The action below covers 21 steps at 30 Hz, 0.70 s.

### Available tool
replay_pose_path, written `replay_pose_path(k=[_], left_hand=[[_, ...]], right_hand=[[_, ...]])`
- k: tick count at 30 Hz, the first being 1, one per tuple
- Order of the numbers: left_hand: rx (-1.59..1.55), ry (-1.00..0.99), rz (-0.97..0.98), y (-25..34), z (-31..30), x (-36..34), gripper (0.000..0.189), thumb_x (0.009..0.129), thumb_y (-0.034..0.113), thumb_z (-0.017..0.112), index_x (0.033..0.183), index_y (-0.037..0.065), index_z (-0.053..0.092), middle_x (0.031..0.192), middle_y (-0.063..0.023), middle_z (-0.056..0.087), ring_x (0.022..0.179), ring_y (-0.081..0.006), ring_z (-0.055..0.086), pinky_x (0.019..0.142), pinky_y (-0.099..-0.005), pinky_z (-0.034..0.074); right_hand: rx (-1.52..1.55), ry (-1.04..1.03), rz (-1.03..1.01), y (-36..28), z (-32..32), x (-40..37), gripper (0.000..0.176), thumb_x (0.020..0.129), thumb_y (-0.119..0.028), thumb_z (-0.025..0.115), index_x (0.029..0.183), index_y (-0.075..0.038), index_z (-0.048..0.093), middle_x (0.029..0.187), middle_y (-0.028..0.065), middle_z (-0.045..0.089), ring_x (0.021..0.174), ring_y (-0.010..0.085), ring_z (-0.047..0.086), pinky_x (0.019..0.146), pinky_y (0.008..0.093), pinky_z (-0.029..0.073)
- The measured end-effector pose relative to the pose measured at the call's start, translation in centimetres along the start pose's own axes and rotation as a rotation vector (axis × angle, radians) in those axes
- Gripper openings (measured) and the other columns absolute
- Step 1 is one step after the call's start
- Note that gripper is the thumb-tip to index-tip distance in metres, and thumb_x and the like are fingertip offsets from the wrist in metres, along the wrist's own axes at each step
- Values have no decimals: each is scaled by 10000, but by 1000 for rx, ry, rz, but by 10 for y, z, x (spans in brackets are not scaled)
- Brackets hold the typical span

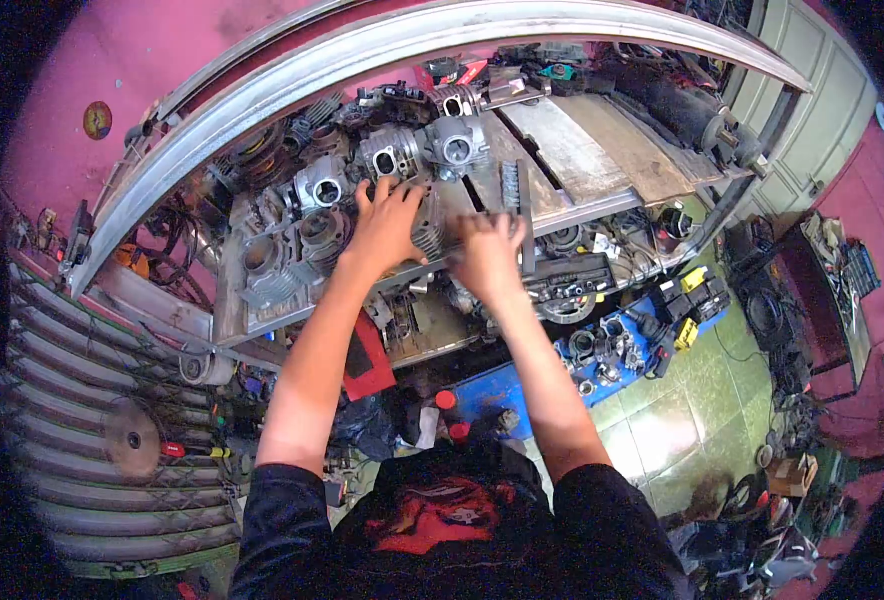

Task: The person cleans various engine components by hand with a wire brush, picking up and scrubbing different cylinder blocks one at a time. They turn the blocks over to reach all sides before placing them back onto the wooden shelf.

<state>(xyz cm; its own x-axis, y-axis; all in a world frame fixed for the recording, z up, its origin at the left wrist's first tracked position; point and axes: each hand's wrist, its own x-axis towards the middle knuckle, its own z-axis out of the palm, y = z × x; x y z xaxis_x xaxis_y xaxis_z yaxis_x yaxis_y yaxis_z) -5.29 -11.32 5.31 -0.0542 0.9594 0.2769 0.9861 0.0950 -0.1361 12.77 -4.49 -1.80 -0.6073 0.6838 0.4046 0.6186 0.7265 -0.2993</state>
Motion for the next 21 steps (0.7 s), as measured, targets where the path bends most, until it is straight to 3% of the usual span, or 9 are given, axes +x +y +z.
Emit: replay_pose_path(k=[2, 3, 5, 10, 15, 21], left_hand=[[-11, -15, 5, -1, -2, 0, 1136, 493, 410, 1036, 1478, 84, 573, 1403, -138, 646, 1414, -336, 464, 1196, -639, 244], [-29, -15, 19, -2, -4, 0, 1106, 481, 383, 1036, 1437, 69, 575, 1402, -140, 649, 1418, -344, 465, 1206, -644, 226], [-57, 11, 49, -1, -8, 0, 1021, 473, 341, 1033, 1345, 41, 594, 1378, -145, 663, 1405, -354, 478, 1214, -641, 208], [21, 51, 89, -2, -10, -5, 1056, 455, 372, 1033, 1365, 42, 612, 1330, -116, 680, 1358, -330, 513, 1201, -612, 234], [-236, 207, -25, -9, -18, -21, 1004, 464, 410, 1031, 1308, 31, 641, 1293, -121, 690, 1354, -323, 500, 1188, -602, 223], [-430, 361, -164, -1, 1, -31, 974, 489, 481, 1025, 1284, 52, 660, 1266, -135, 696, 1339, -347, 483, 1132, -568, 241]], right_hand=[[42, -36, 33, -20, 19, -4, 1037, 671, -461, 965, 1497, -3, 539, 1440, 181, 632, 1415, 439, 459, 1229, 725, 142], [42, -34, 37, -28, 28, -3, 1037, 671, -461, 965, 1497, -3, 539, 1440, 181, 632, 1415, 439, 459, 1229, 725, 142], [211, 104, 144, -39, 43, 0, 1161, 578, -442, 998, 1509, 29, 490, 1392, 204, 636, 1424, 458, 440, 1226, 757, 99], [332, 265, 177, -48, 58, 1, 1167, 552, -415, 1006, 1491, 43, 486, 1376, 221, 641, 1422, 475, 437, 1239, 730, 76], [286, 331, 60, -44, 24, 2, 1035, 596, -264, 952, 1489, 33, 520, 1404, 191, 640, 1375, 418, 480, 1228, 701, 149], [26, 213, -145, -30, -35, 14, 992, 645, -266, 928, 1523, -32, 530, 1478, 110, 636, 1358, 398, 495, 1230, 686, 172]])
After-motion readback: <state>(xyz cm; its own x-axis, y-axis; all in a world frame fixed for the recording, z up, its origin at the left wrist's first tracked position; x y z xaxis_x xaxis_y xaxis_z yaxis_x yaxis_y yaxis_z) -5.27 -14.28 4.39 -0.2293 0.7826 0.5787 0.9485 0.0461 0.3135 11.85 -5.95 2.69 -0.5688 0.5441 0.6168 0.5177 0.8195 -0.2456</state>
